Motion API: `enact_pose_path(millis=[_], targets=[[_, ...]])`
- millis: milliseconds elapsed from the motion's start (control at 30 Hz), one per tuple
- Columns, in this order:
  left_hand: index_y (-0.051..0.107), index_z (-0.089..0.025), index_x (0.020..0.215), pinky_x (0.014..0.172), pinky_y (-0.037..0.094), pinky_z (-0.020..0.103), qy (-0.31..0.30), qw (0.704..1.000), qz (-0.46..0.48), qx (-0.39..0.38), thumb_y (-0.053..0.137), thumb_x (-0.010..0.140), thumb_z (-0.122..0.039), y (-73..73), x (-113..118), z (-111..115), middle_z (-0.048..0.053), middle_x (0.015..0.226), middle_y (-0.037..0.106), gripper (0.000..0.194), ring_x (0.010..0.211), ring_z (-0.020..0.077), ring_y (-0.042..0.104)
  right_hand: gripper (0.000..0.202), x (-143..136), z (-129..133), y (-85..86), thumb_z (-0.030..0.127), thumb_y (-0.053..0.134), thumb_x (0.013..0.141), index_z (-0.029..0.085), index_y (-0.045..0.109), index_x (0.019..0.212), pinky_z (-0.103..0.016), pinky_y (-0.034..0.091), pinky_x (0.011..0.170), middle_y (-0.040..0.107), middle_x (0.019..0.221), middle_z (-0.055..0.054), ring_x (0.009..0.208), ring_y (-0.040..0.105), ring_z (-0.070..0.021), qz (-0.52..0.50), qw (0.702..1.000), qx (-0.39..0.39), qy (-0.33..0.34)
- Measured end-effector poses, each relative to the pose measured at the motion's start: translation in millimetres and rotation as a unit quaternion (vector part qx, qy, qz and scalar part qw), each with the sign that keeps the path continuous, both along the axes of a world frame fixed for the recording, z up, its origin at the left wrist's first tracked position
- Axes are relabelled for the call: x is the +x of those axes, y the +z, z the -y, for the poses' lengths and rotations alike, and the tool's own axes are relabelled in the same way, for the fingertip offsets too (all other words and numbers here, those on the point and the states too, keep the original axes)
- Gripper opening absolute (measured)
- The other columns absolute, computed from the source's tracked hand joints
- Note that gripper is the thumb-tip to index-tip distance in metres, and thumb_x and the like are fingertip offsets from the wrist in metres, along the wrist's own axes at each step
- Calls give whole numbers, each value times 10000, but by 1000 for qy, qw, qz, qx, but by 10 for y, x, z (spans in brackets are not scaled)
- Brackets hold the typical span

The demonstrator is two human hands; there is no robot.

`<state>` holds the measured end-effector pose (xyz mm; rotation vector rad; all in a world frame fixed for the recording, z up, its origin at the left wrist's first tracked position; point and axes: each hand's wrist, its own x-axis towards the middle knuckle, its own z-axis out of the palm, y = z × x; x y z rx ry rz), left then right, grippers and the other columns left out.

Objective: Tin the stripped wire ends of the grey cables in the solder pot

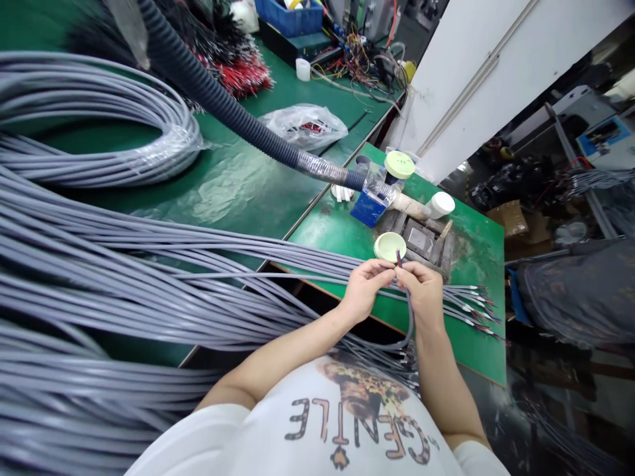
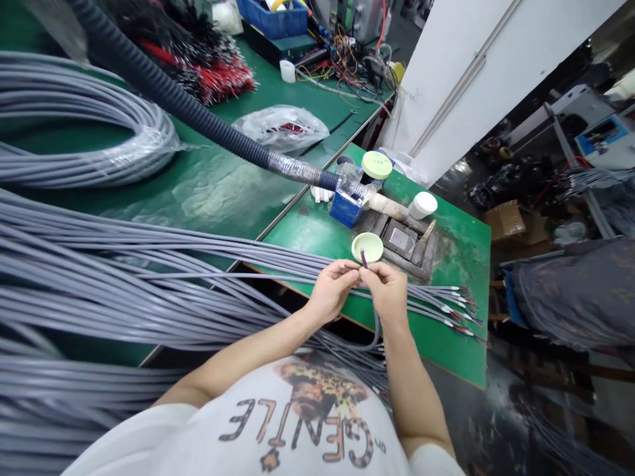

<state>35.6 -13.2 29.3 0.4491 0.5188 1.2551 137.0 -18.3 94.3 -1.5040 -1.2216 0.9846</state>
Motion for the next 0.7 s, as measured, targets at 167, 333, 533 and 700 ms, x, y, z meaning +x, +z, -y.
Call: enact_pose_path(millis=[167,333,533,700], targets=[[697,-173,802,605,428,210,76,995,-50,40,753,723,-255,97,-54,1,-24,698,589,127,594,70,518,139,-50,124,-13,308,651,776,169,655,772,-212,303,442,534,505,48,424,399,-69,-85,996,-15,32],[736,-217,831,684,452,280,212,889,-245,324,714,764,-217,80,-233,-37,19,751,660,70,693,127,592,364,-28,307,-133,312,608,833,232,560,1185,-198,284,413,503,521,74,408,393,-75,-192,980,-13,56],[732,-220,944,710,476,279,145,922,-225,280,747,737,-225,23,-204,53,32,811,687,208,732,135,612,447,-45,426,-182,296,597,840,244,480,1268,-199,312,429,518,538,66,434,404,-86,-207,978,13,19],[700,-138,1011,630,481,282,-99,989,-70,85,693,785,-377,31,-150,149,15,656,643,329,542,121,588,498,-75,498,-195,310,596,850,245,429,1314,-199,338,422,566,563,59,428,443,-90,-169,986,0,7]])
